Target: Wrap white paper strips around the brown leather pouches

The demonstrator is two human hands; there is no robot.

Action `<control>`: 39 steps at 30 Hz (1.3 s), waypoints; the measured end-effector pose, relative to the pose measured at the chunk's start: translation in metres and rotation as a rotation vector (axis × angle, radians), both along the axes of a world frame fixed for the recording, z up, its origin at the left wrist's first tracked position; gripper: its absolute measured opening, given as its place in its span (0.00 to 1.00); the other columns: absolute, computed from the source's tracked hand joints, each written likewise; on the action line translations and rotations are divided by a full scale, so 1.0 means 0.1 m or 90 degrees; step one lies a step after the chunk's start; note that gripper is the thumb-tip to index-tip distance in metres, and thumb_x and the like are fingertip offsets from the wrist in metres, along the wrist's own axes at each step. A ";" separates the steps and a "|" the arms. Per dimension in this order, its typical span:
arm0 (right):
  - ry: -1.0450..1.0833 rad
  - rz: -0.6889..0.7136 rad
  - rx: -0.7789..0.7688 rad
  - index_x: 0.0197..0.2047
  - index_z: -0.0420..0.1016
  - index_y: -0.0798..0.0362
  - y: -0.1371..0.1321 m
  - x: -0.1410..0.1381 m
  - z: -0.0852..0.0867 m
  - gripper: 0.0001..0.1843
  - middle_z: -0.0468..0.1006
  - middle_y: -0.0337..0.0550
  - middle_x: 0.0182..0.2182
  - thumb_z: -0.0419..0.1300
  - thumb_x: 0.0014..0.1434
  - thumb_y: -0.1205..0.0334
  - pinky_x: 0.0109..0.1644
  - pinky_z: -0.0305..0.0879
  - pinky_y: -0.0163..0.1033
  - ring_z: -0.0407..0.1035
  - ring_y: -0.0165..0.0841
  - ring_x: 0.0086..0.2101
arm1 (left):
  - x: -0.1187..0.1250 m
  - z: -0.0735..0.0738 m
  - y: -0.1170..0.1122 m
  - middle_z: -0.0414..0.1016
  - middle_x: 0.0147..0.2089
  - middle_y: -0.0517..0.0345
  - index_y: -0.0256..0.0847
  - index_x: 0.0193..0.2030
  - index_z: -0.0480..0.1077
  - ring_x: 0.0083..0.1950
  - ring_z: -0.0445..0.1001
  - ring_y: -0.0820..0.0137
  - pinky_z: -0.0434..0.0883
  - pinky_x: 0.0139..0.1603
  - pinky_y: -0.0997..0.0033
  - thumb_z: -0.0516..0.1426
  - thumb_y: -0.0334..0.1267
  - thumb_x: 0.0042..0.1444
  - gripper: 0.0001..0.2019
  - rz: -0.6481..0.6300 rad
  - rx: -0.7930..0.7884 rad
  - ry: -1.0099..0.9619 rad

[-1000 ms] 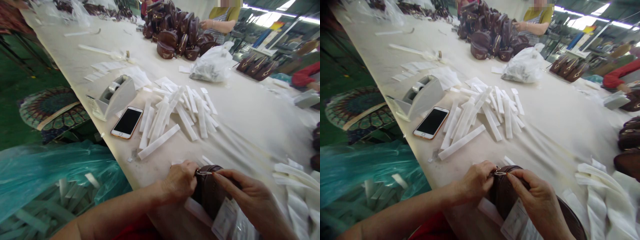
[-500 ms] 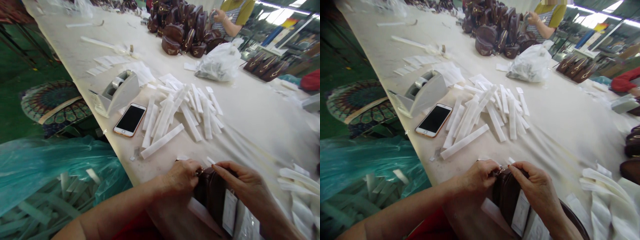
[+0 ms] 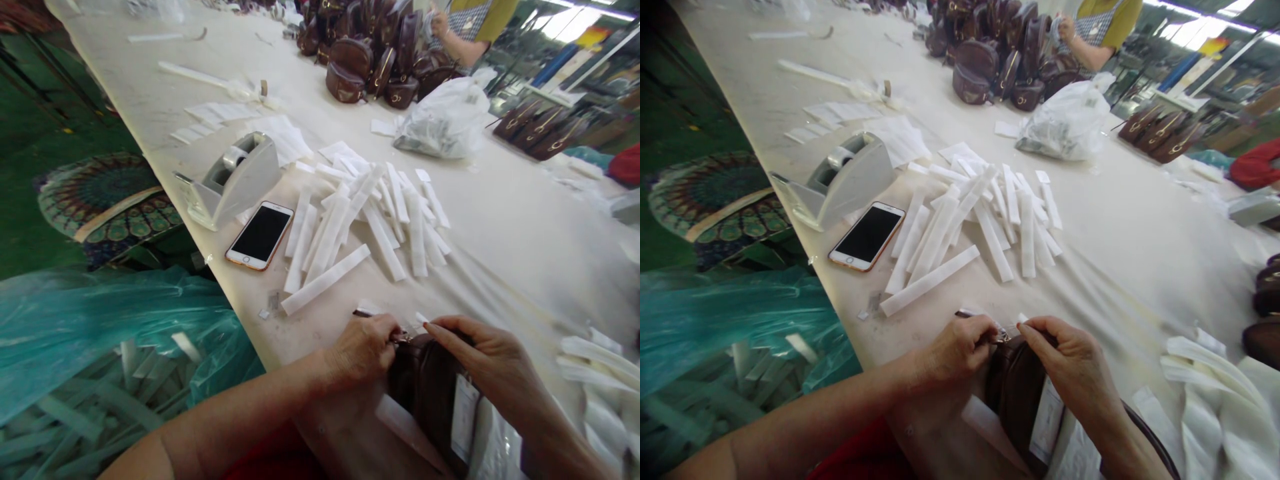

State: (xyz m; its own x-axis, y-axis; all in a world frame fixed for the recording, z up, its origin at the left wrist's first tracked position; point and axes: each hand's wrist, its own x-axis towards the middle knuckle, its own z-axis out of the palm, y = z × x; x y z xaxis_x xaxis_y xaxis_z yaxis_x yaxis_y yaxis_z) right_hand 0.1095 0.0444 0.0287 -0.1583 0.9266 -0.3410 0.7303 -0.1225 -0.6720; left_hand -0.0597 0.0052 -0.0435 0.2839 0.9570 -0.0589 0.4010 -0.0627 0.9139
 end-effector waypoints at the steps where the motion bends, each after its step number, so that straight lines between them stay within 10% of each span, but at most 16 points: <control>1: -0.002 0.003 -0.002 0.34 0.79 0.54 0.01 0.00 -0.01 0.23 0.78 0.42 0.26 0.60 0.49 0.42 0.29 0.64 0.33 0.70 0.34 0.28 | 0.00 0.00 0.00 0.73 0.36 0.55 0.35 0.39 0.69 0.37 0.70 0.69 0.68 0.41 0.72 0.52 0.24 0.50 0.10 0.011 -0.005 0.004; 14: 0.010 0.057 -0.083 0.28 0.78 0.53 0.07 -0.04 0.06 0.20 0.67 0.35 0.15 0.59 0.50 0.43 0.20 0.54 0.31 0.58 0.27 0.18 | 0.01 -0.01 0.01 0.71 0.39 0.57 0.38 0.39 0.68 0.41 0.70 0.69 0.68 0.45 0.72 0.52 0.22 0.47 0.13 0.022 -0.008 -0.005; 39: -0.276 0.299 -0.001 0.24 0.76 0.48 0.24 -0.22 -0.02 0.16 0.74 0.37 0.21 0.51 0.53 0.53 0.29 0.56 0.35 0.68 0.32 0.26 | 0.01 0.06 -0.11 0.66 0.33 0.59 0.37 0.31 0.66 0.34 0.65 0.71 0.66 0.39 0.73 0.58 0.27 0.45 0.06 0.080 -0.093 -0.007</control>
